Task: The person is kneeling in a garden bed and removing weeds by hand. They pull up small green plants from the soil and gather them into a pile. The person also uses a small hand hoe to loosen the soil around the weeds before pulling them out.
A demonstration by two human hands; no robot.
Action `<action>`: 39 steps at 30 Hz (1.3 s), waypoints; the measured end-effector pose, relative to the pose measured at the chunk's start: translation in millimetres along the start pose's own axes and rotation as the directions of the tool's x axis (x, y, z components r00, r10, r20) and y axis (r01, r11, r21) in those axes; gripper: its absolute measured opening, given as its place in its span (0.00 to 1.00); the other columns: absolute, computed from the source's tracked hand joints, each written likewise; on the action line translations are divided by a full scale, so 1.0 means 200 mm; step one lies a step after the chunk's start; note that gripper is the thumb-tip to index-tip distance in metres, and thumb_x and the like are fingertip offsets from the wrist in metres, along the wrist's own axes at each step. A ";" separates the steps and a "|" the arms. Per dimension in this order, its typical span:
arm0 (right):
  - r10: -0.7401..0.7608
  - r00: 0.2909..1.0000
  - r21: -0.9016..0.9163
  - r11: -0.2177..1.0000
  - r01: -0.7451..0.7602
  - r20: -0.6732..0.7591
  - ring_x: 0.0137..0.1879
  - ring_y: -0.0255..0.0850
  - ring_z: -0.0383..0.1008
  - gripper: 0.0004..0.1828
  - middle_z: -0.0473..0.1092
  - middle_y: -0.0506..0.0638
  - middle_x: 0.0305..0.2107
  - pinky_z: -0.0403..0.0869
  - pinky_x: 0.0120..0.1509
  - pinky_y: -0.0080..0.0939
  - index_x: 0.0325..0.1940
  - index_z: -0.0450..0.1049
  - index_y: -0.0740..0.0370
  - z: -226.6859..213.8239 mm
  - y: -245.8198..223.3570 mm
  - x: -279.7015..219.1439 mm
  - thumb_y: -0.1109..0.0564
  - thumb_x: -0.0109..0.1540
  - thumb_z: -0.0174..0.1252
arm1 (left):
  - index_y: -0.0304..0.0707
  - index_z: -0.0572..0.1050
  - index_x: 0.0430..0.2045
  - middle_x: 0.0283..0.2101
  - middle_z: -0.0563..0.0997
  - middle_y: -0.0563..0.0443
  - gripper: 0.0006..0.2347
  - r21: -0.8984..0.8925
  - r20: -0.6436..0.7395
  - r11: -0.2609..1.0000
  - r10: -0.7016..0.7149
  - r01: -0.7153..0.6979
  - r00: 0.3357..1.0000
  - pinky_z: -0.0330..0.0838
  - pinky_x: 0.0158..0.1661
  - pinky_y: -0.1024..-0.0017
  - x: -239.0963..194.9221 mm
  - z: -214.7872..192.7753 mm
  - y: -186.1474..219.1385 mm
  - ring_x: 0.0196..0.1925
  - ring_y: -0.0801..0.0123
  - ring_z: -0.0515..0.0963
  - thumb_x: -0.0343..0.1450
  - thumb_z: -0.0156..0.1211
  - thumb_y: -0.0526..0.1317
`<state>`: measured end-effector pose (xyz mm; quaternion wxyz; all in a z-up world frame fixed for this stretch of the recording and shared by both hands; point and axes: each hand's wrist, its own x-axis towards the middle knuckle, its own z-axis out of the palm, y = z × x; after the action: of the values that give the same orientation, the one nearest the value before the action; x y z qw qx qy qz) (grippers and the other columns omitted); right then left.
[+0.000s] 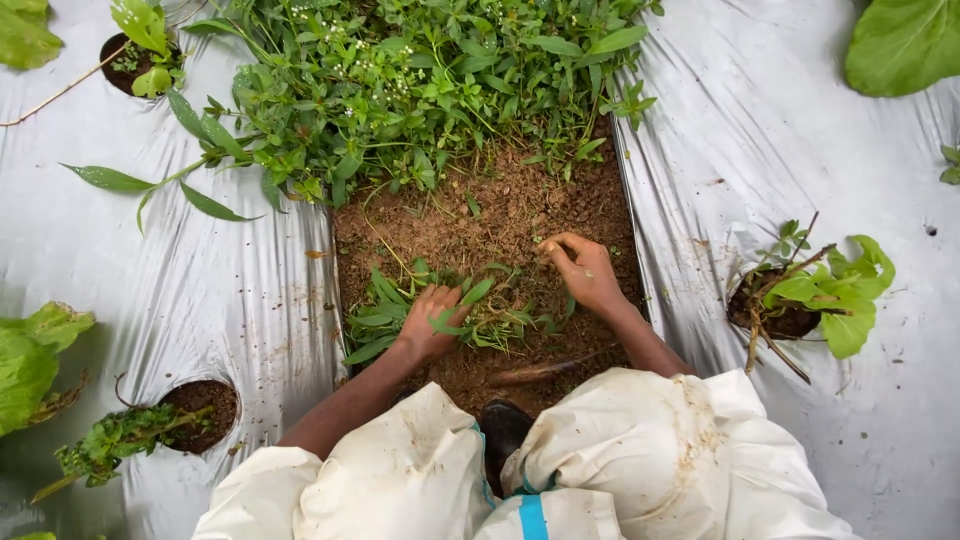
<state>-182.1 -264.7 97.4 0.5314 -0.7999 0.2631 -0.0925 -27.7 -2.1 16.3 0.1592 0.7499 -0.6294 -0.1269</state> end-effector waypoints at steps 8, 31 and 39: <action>-0.008 0.994 0.176 0.984 0.027 -0.109 0.37 0.47 0.78 0.10 0.78 0.58 0.31 0.76 0.45 0.52 0.49 0.82 0.59 -0.01 0.06 0.01 0.57 0.72 0.54 | 0.42 0.75 0.52 0.39 0.84 0.44 0.29 0.207 0.229 0.973 -0.145 0.097 0.962 0.78 0.45 0.48 0.14 -0.18 -0.12 0.43 0.48 0.85 0.55 0.70 0.44; 0.189 0.947 0.174 0.956 -0.238 0.258 0.41 0.38 0.77 0.14 0.75 0.51 0.52 0.79 0.43 0.35 0.53 0.75 0.58 -0.34 -0.76 1.08 0.52 0.66 0.58 | 0.41 0.76 0.38 0.20 0.71 0.58 0.06 0.401 0.531 0.913 -0.298 0.075 0.793 0.76 0.63 0.57 0.45 -1.00 0.03 0.25 0.70 0.80 0.77 0.48 0.32; 0.302 0.948 0.487 0.846 -0.216 -0.104 0.32 0.40 0.74 0.18 0.77 0.49 0.44 0.84 0.36 0.59 0.55 0.73 0.57 -0.22 -0.55 1.53 0.46 0.66 0.54 | 0.46 0.64 0.68 0.77 0.56 0.46 0.31 -0.086 0.667 0.727 -0.466 0.681 0.581 0.43 0.76 0.52 0.49 -0.71 -0.06 0.81 0.56 0.47 0.74 0.34 0.63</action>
<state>93.2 -426.0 174.0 0.6911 -0.5930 0.3846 -0.1509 55.5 -85.5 143.3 0.0235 0.7941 -0.3322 -0.5083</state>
